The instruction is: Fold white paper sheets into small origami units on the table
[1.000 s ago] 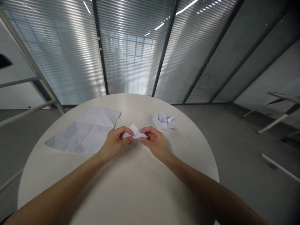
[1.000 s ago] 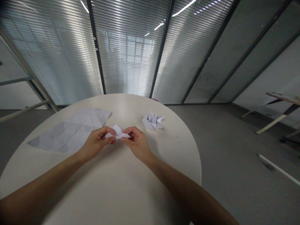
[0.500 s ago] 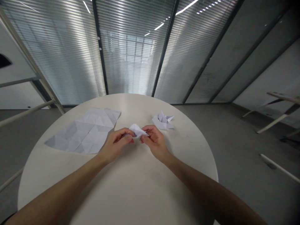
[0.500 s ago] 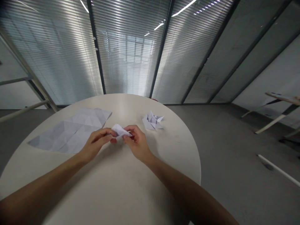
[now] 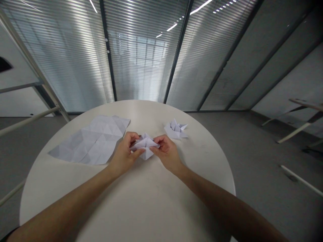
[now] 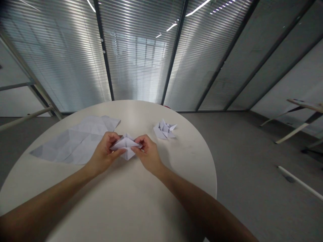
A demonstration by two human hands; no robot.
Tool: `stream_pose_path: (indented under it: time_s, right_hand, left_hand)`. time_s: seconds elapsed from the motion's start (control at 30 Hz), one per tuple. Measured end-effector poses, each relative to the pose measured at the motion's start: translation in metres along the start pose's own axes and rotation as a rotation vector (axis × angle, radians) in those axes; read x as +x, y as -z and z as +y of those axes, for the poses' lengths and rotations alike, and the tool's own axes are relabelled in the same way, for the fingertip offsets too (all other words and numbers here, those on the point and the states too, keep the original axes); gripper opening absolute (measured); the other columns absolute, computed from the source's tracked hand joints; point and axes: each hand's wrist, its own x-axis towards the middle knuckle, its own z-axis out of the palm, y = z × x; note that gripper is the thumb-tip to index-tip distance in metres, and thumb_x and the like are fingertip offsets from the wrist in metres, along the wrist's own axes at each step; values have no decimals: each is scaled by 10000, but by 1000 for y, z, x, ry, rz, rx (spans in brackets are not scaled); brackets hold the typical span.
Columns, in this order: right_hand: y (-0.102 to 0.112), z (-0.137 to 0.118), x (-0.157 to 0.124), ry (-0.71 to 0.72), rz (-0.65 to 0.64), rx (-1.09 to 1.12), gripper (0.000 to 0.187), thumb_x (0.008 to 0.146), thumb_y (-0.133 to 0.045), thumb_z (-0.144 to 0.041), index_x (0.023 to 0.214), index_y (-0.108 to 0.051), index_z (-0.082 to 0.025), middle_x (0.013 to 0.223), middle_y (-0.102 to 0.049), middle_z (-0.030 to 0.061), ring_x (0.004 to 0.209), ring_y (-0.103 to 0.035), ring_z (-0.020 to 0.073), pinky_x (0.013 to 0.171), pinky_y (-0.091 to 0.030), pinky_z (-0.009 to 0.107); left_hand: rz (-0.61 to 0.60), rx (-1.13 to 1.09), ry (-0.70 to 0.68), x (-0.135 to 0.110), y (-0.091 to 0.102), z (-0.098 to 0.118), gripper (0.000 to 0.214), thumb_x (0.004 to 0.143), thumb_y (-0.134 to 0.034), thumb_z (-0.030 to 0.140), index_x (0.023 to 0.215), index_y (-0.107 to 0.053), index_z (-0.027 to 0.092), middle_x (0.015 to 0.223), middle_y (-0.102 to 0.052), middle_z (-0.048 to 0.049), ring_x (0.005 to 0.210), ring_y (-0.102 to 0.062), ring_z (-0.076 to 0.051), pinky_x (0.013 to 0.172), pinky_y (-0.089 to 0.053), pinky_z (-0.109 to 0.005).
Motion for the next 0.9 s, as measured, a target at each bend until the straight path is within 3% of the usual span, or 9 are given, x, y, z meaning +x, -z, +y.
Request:
stream_pose_path:
  time_s: [0.2,0.4,0.57,0.67,0.73,0.8,0.9]
  right_hand:
    - [4,3,0,36,23,-81,168,741,-696,-260,780,-545,-199,709,-553,-26,625,-495,105,582,-387,236]
    - [7,-9,0,153,41,-190,129,765,-679,-272,768,-569,-205,764,-558,-6,706,-522,130,662,-413,265]
    - [6,-19,-1,278,91,-343,122,749,-694,-243,738,-577,-209,969,-560,33,934,-539,173,840,-410,319]
    - [3,-14,-4,186,63,-274,121,793,-648,-265,784,-539,-213,833,-590,7,787,-553,143,734,-429,286]
    - [0,-12,-5,121,94,-234,141,804,-634,-292,791,-517,-213,708,-544,-27,648,-507,114,608,-406,242]
    - [-2,-13,-6,87,116,-164,155,808,-624,-312,822,-503,-217,675,-518,-42,582,-473,97,530,-376,218]
    - [-3,-20,-7,92,39,-25,188,831,-580,-321,975,-500,-230,739,-573,-24,615,-531,108,555,-432,235]
  left_hand:
    - [-45,273,-203,3,6,3,118,802,-611,225,900,-554,192,1000,-611,-39,873,-580,-157,775,-449,-270]
    - [4,434,-281,4,7,-2,329,759,-673,277,1072,-605,202,1232,-542,-98,1107,-530,-227,967,-414,-374]
    - [-4,463,-370,3,8,-3,100,785,-647,266,826,-652,175,1196,-587,-100,1108,-521,-241,955,-403,-389]
    - [-43,475,-286,2,7,2,124,827,-593,270,784,-637,163,869,-670,-60,863,-597,-191,784,-457,-307]
    - [-70,443,-150,2,6,7,156,824,-594,296,755,-624,159,663,-621,-5,641,-566,-139,608,-432,-238]
    - [-78,326,-29,1,5,11,173,797,-622,312,719,-604,159,602,-582,26,557,-526,-111,522,-390,-204]
    - [-76,12,100,3,3,14,180,802,-612,329,772,-582,155,632,-600,28,558,-550,-109,522,-420,-200]
